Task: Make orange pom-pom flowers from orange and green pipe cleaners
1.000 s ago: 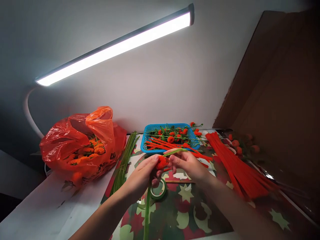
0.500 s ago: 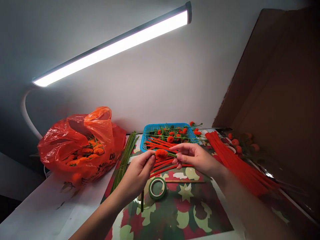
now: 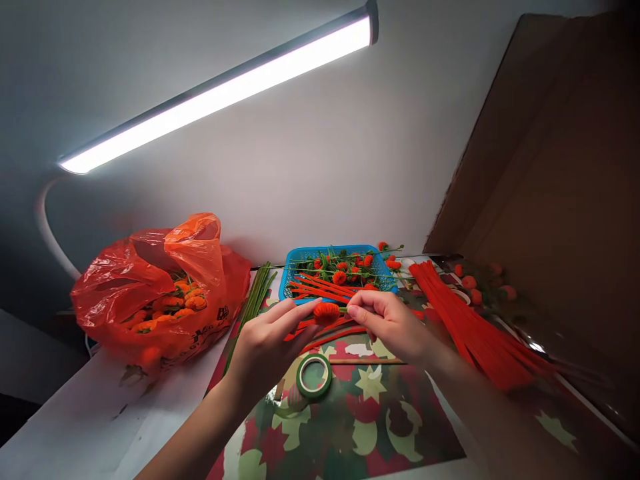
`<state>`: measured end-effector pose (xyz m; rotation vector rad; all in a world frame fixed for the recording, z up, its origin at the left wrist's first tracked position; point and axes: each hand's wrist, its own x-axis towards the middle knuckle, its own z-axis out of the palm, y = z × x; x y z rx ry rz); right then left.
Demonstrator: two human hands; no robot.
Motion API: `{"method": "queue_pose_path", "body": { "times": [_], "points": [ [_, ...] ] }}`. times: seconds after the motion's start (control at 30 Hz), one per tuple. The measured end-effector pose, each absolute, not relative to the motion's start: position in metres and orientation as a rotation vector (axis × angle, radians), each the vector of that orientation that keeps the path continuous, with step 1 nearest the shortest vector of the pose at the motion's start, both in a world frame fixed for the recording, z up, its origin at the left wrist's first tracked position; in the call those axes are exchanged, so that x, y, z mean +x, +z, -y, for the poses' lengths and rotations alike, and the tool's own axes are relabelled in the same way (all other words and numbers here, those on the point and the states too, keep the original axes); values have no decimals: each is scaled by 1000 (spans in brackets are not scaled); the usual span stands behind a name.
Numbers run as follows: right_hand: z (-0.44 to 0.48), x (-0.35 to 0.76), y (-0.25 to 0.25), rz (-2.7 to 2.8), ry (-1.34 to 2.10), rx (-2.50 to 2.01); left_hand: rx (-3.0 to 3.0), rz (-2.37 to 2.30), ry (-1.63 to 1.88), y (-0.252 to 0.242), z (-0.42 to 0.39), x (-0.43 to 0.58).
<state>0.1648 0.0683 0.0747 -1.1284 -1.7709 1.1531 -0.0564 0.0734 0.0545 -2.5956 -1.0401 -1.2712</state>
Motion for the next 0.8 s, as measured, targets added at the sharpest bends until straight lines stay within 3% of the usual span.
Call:
{"method": "queue_pose_path", "body": {
  "times": [0.4, 0.8],
  "points": [
    [-76, 163, 66, 1663, 1287, -1205, -2474, 769, -1260, 52, -74, -56],
    [-72, 162, 69, 1733, 1341, -1170, -2320, 843, -1261, 55, -74, -52]
  ]
}}
